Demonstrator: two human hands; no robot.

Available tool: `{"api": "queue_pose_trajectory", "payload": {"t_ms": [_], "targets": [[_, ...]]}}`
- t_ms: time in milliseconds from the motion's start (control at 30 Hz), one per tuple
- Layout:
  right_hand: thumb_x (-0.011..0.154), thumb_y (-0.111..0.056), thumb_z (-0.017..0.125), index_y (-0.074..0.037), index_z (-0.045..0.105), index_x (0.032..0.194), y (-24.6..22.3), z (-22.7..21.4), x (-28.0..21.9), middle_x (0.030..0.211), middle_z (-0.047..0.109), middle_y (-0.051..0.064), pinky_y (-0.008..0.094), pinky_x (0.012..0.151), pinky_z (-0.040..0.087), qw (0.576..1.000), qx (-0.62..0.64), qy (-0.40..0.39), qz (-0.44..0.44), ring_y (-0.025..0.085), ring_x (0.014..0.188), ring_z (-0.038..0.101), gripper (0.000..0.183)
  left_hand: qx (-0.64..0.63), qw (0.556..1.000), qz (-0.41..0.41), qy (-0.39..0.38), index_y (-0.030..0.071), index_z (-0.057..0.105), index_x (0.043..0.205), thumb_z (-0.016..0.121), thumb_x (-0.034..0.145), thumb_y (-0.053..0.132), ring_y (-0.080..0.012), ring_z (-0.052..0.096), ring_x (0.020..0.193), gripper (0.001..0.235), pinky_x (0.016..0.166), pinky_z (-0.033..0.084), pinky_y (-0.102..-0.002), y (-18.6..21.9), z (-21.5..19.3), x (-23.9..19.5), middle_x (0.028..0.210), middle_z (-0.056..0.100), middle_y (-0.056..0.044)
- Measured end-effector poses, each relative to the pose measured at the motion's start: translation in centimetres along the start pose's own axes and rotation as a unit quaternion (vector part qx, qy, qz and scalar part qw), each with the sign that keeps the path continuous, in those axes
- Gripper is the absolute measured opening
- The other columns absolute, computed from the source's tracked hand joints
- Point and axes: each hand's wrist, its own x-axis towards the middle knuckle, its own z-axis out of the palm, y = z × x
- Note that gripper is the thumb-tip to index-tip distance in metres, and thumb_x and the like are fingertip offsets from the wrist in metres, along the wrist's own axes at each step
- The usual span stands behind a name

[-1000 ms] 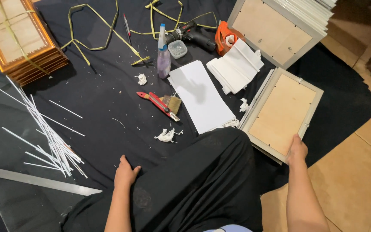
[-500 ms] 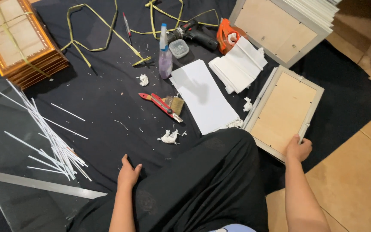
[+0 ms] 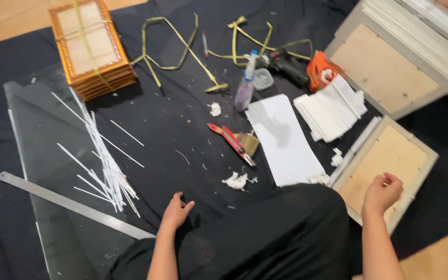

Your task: Assembling layers of a picture frame by aligning components and applying pressure to secure them.

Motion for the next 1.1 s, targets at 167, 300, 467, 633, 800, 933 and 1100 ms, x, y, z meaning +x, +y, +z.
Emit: {"api": "queue_pose_trajectory", "payload": {"t_ms": [167, 300, 467, 633, 800, 933, 1100], "targets": [[0.102, -0.016, 0.057, -0.014, 0.066, 0.114, -12.8, 4.0, -4.6, 0.092, 0.068, 0.006, 0.033, 0.077, 0.047, 0.977, 0.085, -0.198, 0.007, 0.018, 0.082, 0.061, 0.015, 0.015, 1.000, -0.012, 0.016, 0.012, 0.048, 0.147, 0.059, 0.096, 0.050, -0.0266, 0.060, 0.127, 0.065, 0.104, 0.048, -0.042, -1.4, -6.9, 0.5, 0.138, 0.059, -0.009], [0.099, -0.018, 0.055, -0.017, 0.067, 0.113, -16.9, 12.5, -9.9, 0.083, 0.071, 0.005, 0.032, 0.083, 0.047, 0.905, 0.049, -0.417, -0.069, 0.018, 0.082, 0.065, 0.019, -0.070, 0.988, -0.013, 0.138, 0.015, 0.059, 0.137, 0.056, 0.094, 0.048, -0.0254, 0.066, 0.113, 0.055, 0.097, 0.049, -0.041, -4.8, -8.6, 4.5, 0.119, 0.069, -0.004], [0.095, -0.037, 0.060, -0.019, 0.074, 0.109, -24.9, 21.9, -21.2, 0.113, 0.074, -0.001, 0.032, 0.095, 0.049, 0.676, -0.037, -0.692, -0.249, 0.017, 0.106, 0.069, 0.027, -0.196, 0.954, -0.086, 0.210, 0.024, 0.069, 0.110, 0.061, 0.091, 0.044, -0.0234, 0.071, 0.096, 0.029, 0.089, 0.050, -0.037, -6.8, -7.0, 8.1, 0.096, 0.077, -0.001], [0.096, -0.034, 0.058, -0.018, 0.071, 0.104, -36.3, 34.2, -29.0, 0.102, 0.071, 0.003, 0.036, 0.086, 0.049, 0.446, 0.012, -0.800, -0.401, 0.020, 0.094, 0.066, 0.023, -0.286, 0.938, -0.115, 0.161, 0.019, 0.070, 0.098, 0.059, 0.095, 0.034, -0.0164, 0.061, 0.050, 0.018, 0.065, 0.051, -0.030, -5.1, -9.8, 6.8, 0.071, 0.074, 0.000], [0.092, -0.033, 0.060, -0.015, 0.073, 0.097, -49.7, 50.1, -35.2, 0.089, 0.074, 0.001, 0.034, 0.078, 0.051, 0.671, 0.162, -0.658, -0.300, 0.015, 0.083, 0.067, 0.022, -0.382, 0.899, -0.131, 0.168, 0.011, 0.076, 0.088, 0.052, 0.099, 0.035, -0.0126, 0.049, 0.044, 0.036, 0.057, 0.045, -0.028, -3.9, -11.9, 6.2, 0.059, 0.070, -0.003], [0.090, -0.026, 0.055, -0.012, 0.069, 0.116, -61.2, 47.7, -36.7, 0.097, 0.068, 0.002, 0.028, 0.063, 0.051, 0.696, 0.158, -0.699, -0.047, 0.012, 0.078, 0.062, 0.033, -0.451, 0.863, -0.169, 0.152, 0.004, 0.076, 0.086, 0.054, 0.102, 0.035, -0.0145, 0.046, 0.039, 0.041, 0.052, 0.042, -0.027, -3.9, -12.4, 7.1, 0.054, 0.068, -0.010], [0.086, -0.022, 0.059, -0.026, 0.030, 0.158, -65.3, 47.5, -38.6, 0.158, 0.026, 0.008, 0.045, 0.095, 0.053, 0.654, 0.200, -0.729, -0.025, 0.024, 0.144, 0.037, 0.078, -0.440, 0.861, -0.183, 0.177, 0.007, 0.077, 0.080, 0.057, 0.097, 0.036, -0.0134, 0.045, 0.035, 0.039, 0.048, 0.040, -0.025, -3.5, -12.0, 7.5, 0.051, 0.069, -0.008]]}}
